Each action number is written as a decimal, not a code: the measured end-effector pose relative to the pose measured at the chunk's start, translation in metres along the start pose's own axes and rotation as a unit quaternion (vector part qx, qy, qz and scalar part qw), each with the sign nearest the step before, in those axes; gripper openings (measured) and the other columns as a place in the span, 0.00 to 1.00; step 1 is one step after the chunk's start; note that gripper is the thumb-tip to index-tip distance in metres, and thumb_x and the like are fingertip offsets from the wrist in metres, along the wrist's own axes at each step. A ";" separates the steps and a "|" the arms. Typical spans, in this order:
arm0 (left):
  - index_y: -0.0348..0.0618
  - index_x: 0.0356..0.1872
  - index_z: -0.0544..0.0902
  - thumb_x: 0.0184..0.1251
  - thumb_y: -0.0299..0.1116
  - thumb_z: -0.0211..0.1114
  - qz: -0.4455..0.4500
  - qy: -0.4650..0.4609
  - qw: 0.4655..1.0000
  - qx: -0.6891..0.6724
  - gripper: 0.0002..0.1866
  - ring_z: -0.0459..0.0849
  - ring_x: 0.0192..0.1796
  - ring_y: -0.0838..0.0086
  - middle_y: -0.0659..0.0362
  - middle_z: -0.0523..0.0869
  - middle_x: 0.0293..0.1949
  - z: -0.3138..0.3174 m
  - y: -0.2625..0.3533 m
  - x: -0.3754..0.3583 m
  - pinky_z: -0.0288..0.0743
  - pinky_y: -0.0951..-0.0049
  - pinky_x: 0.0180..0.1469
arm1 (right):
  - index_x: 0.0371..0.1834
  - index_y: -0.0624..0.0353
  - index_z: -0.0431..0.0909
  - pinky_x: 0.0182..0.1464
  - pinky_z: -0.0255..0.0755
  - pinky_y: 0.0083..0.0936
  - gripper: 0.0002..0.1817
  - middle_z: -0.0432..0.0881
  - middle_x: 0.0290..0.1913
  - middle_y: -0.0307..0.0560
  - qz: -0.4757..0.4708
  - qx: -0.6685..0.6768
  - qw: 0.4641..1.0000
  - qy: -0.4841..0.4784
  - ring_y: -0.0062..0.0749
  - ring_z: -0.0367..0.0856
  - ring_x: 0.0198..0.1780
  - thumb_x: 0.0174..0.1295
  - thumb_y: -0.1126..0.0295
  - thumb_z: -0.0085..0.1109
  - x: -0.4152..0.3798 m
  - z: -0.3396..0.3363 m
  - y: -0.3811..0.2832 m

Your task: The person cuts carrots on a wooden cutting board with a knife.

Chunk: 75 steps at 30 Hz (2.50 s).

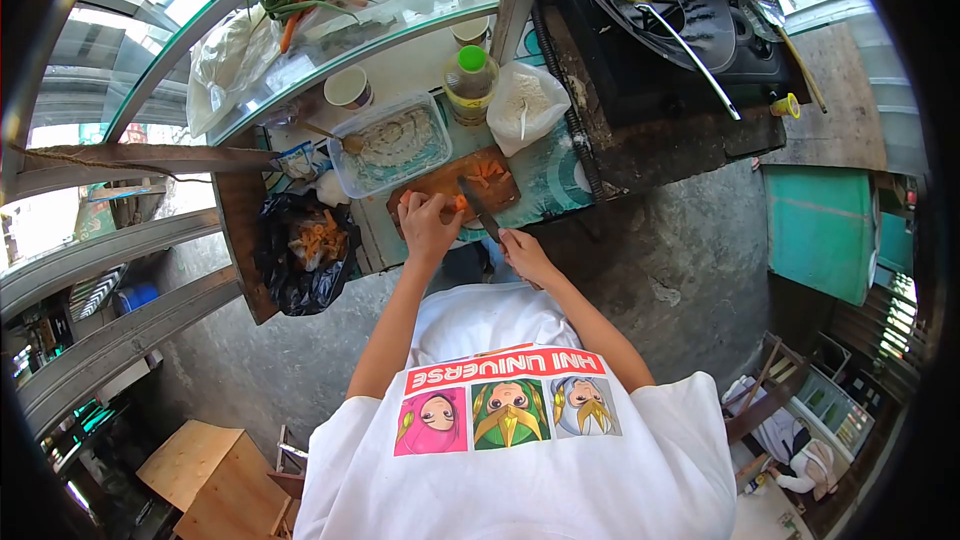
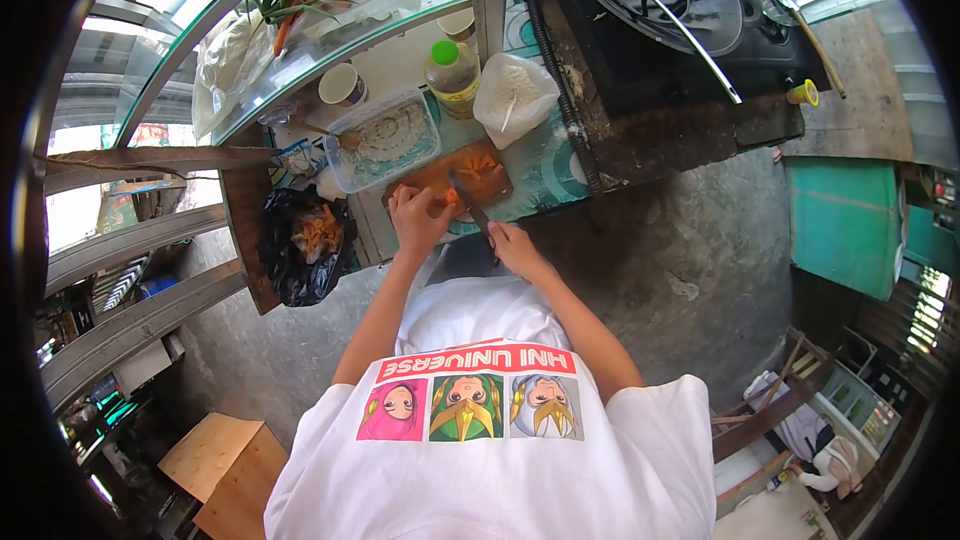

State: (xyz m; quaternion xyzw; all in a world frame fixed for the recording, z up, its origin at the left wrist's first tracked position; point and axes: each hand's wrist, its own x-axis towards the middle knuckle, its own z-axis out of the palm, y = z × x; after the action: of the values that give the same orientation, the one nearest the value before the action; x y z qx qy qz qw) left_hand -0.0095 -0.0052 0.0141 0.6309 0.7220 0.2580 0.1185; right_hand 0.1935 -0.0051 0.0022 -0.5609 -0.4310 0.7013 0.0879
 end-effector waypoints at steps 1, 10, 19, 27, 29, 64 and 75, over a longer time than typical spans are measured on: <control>0.49 0.29 0.83 0.44 0.35 0.75 -0.001 0.000 1.000 0.001 0.10 0.77 0.41 0.68 0.65 0.86 0.29 -0.002 0.000 0.001 0.62 0.64 0.47 | 0.28 0.54 0.68 0.12 0.52 0.18 0.21 0.62 0.15 0.32 -0.008 0.000 1.000 0.004 0.15 0.58 0.10 0.74 0.51 0.41 0.002 0.001 0.001; 0.49 0.29 0.84 0.44 0.34 0.75 0.009 0.002 1.000 -0.011 0.10 0.76 0.41 0.66 0.64 0.86 0.29 -0.002 -0.001 0.001 0.63 0.62 0.50 | 0.27 0.54 0.68 0.12 0.49 0.18 0.21 0.62 0.15 0.31 -0.050 -0.008 0.999 0.020 0.15 0.56 0.10 0.74 0.52 0.42 0.002 0.002 0.010; 0.48 0.28 0.85 0.43 0.34 0.75 0.006 0.004 1.000 -0.017 0.10 0.76 0.40 0.66 0.63 0.86 0.28 -0.001 -0.002 0.001 0.63 0.60 0.57 | 0.26 0.54 0.68 0.12 0.49 0.19 0.21 0.62 0.15 0.31 -0.033 0.026 0.999 0.015 0.15 0.56 0.10 0.74 0.53 0.43 0.003 0.004 0.016; 0.47 0.27 0.85 0.42 0.34 0.75 0.003 -0.002 1.000 -0.019 0.10 0.75 0.40 0.65 0.62 0.85 0.28 0.002 -0.005 0.002 0.63 0.59 0.57 | 0.25 0.55 0.69 0.12 0.48 0.19 0.22 0.64 0.15 0.32 -0.075 -0.015 0.997 0.032 0.15 0.56 0.10 0.74 0.53 0.43 0.008 0.003 0.020; 0.47 0.27 0.85 0.42 0.34 0.75 0.006 0.000 1.000 -0.024 0.10 0.75 0.40 0.65 0.62 0.85 0.27 0.005 -0.006 0.003 0.63 0.59 0.57 | 0.26 0.55 0.68 0.12 0.48 0.19 0.22 0.63 0.15 0.32 -0.061 -0.010 0.998 0.025 0.15 0.55 0.10 0.74 0.52 0.43 0.006 0.002 0.011; 0.48 0.23 0.82 0.40 0.37 0.75 0.010 -0.042 0.999 -0.012 0.11 0.75 0.38 0.65 0.61 0.80 0.23 0.005 -0.006 0.013 0.63 0.61 0.47 | 0.27 0.54 0.66 0.09 0.48 0.20 0.23 0.60 0.13 0.33 0.086 0.142 0.984 -0.062 0.17 0.54 0.08 0.73 0.49 0.41 0.008 -0.001 -0.002; 0.49 0.26 0.83 0.41 0.37 0.74 0.018 -0.034 0.999 -0.017 0.10 0.75 0.40 0.65 0.61 0.83 0.25 0.006 -0.006 0.011 0.63 0.60 0.47 | 0.29 0.53 0.67 0.10 0.48 0.17 0.22 0.61 0.15 0.32 0.116 0.153 0.978 -0.088 0.15 0.52 0.09 0.73 0.47 0.42 0.004 -0.002 -0.004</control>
State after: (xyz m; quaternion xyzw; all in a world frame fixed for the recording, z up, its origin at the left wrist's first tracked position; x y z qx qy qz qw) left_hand -0.0139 0.0067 0.0074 0.6500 0.7019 0.2504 0.1489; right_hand 0.1919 0.0008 0.0024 -0.5234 -0.2573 0.8106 0.0527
